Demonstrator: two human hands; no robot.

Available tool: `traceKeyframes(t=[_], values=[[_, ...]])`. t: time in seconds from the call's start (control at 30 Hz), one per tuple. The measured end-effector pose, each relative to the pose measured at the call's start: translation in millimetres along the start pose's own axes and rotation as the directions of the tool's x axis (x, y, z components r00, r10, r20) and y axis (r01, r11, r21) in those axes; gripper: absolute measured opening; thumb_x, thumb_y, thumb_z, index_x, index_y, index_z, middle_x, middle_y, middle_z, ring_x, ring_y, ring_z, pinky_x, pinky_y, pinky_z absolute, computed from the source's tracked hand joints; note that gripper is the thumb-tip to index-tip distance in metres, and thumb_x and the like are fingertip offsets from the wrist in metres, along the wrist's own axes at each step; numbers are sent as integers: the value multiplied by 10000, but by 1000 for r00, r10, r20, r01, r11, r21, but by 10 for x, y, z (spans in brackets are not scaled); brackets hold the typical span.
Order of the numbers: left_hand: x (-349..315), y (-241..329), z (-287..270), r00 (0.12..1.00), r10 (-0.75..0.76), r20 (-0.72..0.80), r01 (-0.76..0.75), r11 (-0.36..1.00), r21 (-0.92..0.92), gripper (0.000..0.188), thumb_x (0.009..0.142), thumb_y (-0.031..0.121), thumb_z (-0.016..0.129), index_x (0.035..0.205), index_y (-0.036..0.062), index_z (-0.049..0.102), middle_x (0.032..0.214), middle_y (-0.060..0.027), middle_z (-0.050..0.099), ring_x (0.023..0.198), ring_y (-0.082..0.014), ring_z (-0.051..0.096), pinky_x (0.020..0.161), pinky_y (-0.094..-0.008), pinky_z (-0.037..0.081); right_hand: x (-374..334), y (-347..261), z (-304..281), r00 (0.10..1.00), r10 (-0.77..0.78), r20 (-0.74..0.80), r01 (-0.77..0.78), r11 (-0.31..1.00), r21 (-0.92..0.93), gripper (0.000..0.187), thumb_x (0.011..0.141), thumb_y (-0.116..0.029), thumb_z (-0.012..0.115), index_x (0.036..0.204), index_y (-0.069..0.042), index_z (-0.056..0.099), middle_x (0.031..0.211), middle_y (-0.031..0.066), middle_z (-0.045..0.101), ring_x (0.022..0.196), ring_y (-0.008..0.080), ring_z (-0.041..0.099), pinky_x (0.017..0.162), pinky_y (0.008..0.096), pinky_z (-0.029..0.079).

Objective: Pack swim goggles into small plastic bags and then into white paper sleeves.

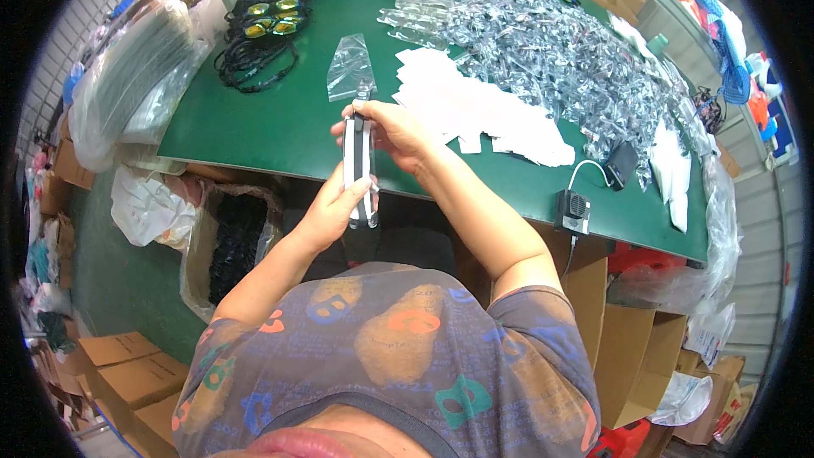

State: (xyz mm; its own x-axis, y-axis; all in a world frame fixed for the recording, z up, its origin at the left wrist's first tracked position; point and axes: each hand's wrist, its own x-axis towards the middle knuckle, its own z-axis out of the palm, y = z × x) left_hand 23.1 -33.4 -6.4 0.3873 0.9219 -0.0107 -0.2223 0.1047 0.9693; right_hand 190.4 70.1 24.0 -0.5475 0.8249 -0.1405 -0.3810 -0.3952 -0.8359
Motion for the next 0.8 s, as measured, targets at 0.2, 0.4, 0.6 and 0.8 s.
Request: traceKeyframes(t=[0.2, 0.4, 0.6, 0.8], values=[[-253, 304, -117, 929, -305, 210, 369, 818, -442, 472, 1029, 236, 575, 1423, 27, 422, 986, -91, 609, 793, -177, 647, 555, -317, 574, -250, 14, 116, 986, -152, -62, 146, 984, -99, 317, 996, -174, 641, 1262, -2, 642, 1247, 197, 689, 1152, 303, 673, 1030, 454, 511], [-377, 182, -315, 834, -375, 406, 552, 570, -609, 488, 1023, 260, 537, 1441, 22, 453, 1021, -116, 648, 807, -206, 642, 535, -324, 567, -556, -124, 239, 642, -190, 742, 591, -493, -638, 440, 803, -112, 719, 1232, -181, 648, 1344, 43, 643, 1278, 237, 603, 1145, 525, 384], [-359, 367, -256, 840, -358, 407, 542, 536, -647, 477, 1044, 402, 496, 1327, 19, 513, 1045, -125, 653, 856, -224, 673, 525, -354, 598, -612, -167, 246, 624, -55, 779, 611, -587, -531, 420, 848, -184, 683, 1266, -193, 645, 1395, 55, 611, 1345, 235, 551, 1172, 558, 339], [-345, 271, -291, 826, -425, 370, 560, 691, -457, 399, 961, 179, 668, 1275, 51, 459, 1023, -108, 620, 851, -190, 666, 507, -299, 595, -562, -195, 191, 784, 31, 621, 570, -434, -698, 448, 885, -127, 665, 1329, -122, 609, 1409, 91, 601, 1372, 283, 524, 1183, 535, 332]])
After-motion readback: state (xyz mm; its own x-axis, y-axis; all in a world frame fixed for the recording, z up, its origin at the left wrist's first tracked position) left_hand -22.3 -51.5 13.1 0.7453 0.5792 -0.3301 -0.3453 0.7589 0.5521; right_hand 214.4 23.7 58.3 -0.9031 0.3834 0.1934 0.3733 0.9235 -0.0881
